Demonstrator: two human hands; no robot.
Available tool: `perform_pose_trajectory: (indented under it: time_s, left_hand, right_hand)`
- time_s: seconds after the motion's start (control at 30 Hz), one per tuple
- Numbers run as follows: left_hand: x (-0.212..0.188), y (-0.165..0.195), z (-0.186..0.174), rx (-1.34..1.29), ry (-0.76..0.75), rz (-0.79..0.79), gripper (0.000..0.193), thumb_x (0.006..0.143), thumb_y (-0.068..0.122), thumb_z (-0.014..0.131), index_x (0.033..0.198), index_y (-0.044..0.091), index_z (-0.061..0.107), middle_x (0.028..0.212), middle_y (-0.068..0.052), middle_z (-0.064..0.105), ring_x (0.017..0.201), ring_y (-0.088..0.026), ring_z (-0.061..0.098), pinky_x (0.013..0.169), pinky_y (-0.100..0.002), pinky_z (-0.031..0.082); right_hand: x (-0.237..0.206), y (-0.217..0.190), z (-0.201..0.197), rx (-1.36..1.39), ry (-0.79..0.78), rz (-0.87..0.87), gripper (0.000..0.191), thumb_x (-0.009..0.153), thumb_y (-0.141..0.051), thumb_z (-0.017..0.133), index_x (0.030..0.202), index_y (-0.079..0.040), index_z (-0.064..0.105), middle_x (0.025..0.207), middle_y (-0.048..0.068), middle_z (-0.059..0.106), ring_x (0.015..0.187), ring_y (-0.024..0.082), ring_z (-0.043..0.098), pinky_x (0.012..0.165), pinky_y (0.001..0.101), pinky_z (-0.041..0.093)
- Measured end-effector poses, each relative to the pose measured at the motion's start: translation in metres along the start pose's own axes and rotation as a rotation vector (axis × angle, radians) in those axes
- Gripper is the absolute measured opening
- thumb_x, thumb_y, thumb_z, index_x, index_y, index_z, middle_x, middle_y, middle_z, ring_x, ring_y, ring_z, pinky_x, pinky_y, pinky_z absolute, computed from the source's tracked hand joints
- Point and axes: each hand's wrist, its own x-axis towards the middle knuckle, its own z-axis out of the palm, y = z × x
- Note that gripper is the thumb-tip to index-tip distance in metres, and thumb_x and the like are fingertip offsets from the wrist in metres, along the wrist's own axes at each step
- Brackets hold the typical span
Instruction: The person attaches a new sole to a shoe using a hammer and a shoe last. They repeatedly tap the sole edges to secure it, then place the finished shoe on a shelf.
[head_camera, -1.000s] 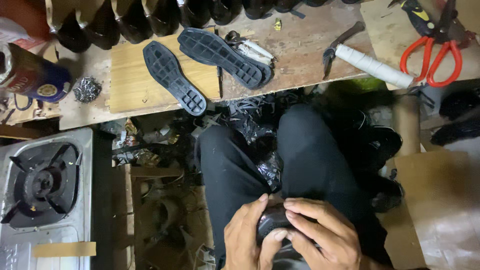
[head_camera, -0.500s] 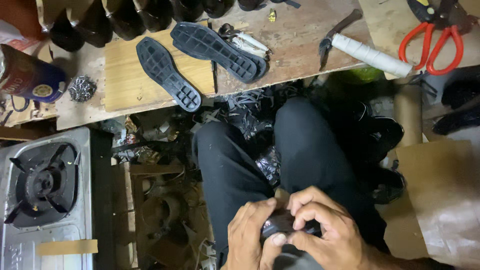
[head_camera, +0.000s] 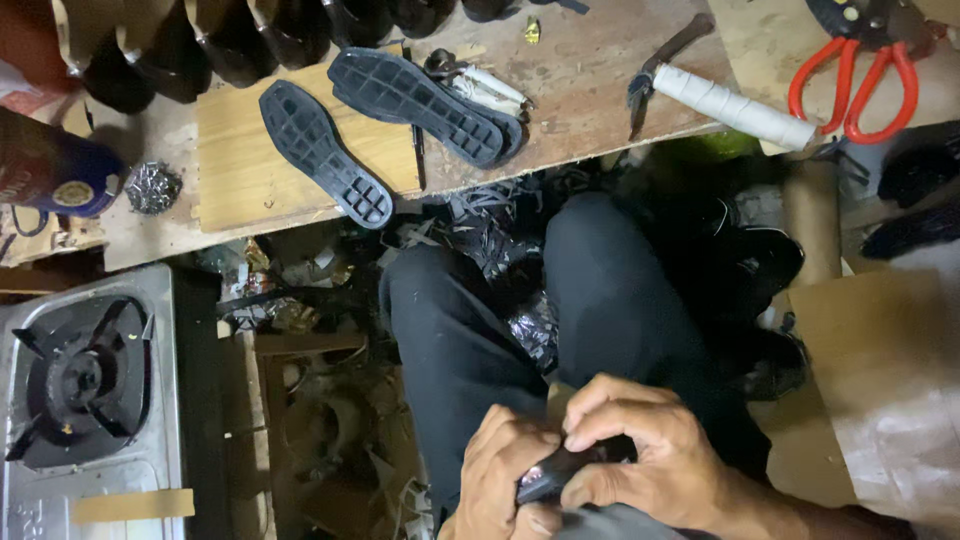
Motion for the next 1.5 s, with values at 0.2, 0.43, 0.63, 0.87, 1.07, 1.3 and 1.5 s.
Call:
perform_pose_trajectory:
  time_s: [0.2, 0.43, 0.63, 0.87, 1.07, 1.3, 1.5]
  left_hand:
    - [0.011, 0.002, -0.002, -0.036, 0.010, 0.005, 0.032, 0.110, 0.030, 0.052, 0.112, 0.000, 0.063, 0.098, -0.016, 0.070, 0.082, -0.029, 0.066, 0.078, -0.042, 0.051]
    - [0.065, 0.010, -0.037, 0.095, 0.196, -0.716, 0.045, 0.100, 0.034, 0.045, 0.109, 0.000, 0.074, 0.083, -0.011, 0.072, 0.071, -0.023, 0.062, 0.069, -0.033, 0.048]
    - [0.085, -0.021, -0.035, -0.856, 0.289, -1.042, 0.058, 0.095, 0.039, 0.048, 0.139, 0.002, 0.054, 0.125, -0.015, 0.073, 0.106, -0.027, 0.069, 0.094, -0.037, 0.056]
    - [0.058, -0.060, -0.037, -1.055, 0.240, -0.832, 0.064, 0.095, 0.032, 0.065, 0.149, 0.005, 0.042, 0.132, -0.014, 0.060, 0.116, -0.028, 0.063, 0.099, -0.042, 0.052]
    - [0.032, -0.107, -0.004, -0.626, 0.155, -0.993, 0.049, 0.106, 0.034, 0.056, 0.146, 0.007, 0.051, 0.121, -0.009, 0.061, 0.108, -0.016, 0.058, 0.096, -0.031, 0.049]
    - [0.037, -0.137, 0.014, -0.834, 0.165, -1.141, 0.040, 0.100, 0.041, 0.049, 0.128, 0.012, 0.048, 0.094, -0.011, 0.064, 0.081, -0.020, 0.064, 0.076, -0.036, 0.055]
    - [0.063, -0.140, 0.026, -0.312, 0.009, -1.133, 0.053, 0.103, 0.049, 0.046, 0.136, 0.008, 0.053, 0.103, -0.013, 0.067, 0.094, -0.021, 0.063, 0.087, -0.034, 0.051]
  right_hand:
    - [0.010, -0.012, 0.010, 0.045, 0.042, -0.043, 0.028, 0.074, -0.006, 0.092, 0.088, -0.003, 0.068, 0.091, 0.008, 0.072, 0.080, 0.017, 0.072, 0.075, 0.0311, 0.058]
    - [0.072, -0.007, -0.053, -0.188, 0.077, 0.153, 0.009, 0.085, -0.008, 0.075, 0.093, -0.004, 0.072, 0.091, 0.006, 0.071, 0.078, 0.013, 0.070, 0.067, 0.0281, 0.059]
    - [0.146, 0.036, -0.162, -1.204, 0.256, -0.090, 0.023, 0.097, -0.022, 0.078, 0.112, -0.005, 0.075, 0.110, 0.015, 0.071, 0.101, 0.033, 0.068, 0.088, 0.0430, 0.054]
    - [0.167, 0.074, -0.205, -1.246, 0.070, -0.056, 0.035, 0.099, -0.018, 0.073, 0.133, -0.009, 0.072, 0.126, 0.015, 0.071, 0.113, 0.037, 0.065, 0.096, 0.0469, 0.052]
    - [0.118, 0.069, -0.156, -0.394, 0.397, 0.061, 0.064, 0.092, -0.002, 0.065, 0.151, -0.005, 0.042, 0.133, 0.016, 0.060, 0.112, 0.023, 0.063, 0.088, 0.0333, 0.055]
    - [-0.007, 0.058, -0.056, 0.289, 0.311, 0.782, 0.052, 0.087, -0.009, 0.065, 0.138, 0.000, 0.062, 0.063, 0.008, 0.060, 0.049, 0.014, 0.055, 0.046, 0.0306, 0.047]
    - [-0.024, 0.057, -0.024, -0.034, 0.290, 0.635, 0.041, 0.083, -0.009, 0.073, 0.121, 0.004, 0.069, 0.059, 0.007, 0.067, 0.043, 0.011, 0.056, 0.041, 0.0269, 0.048]
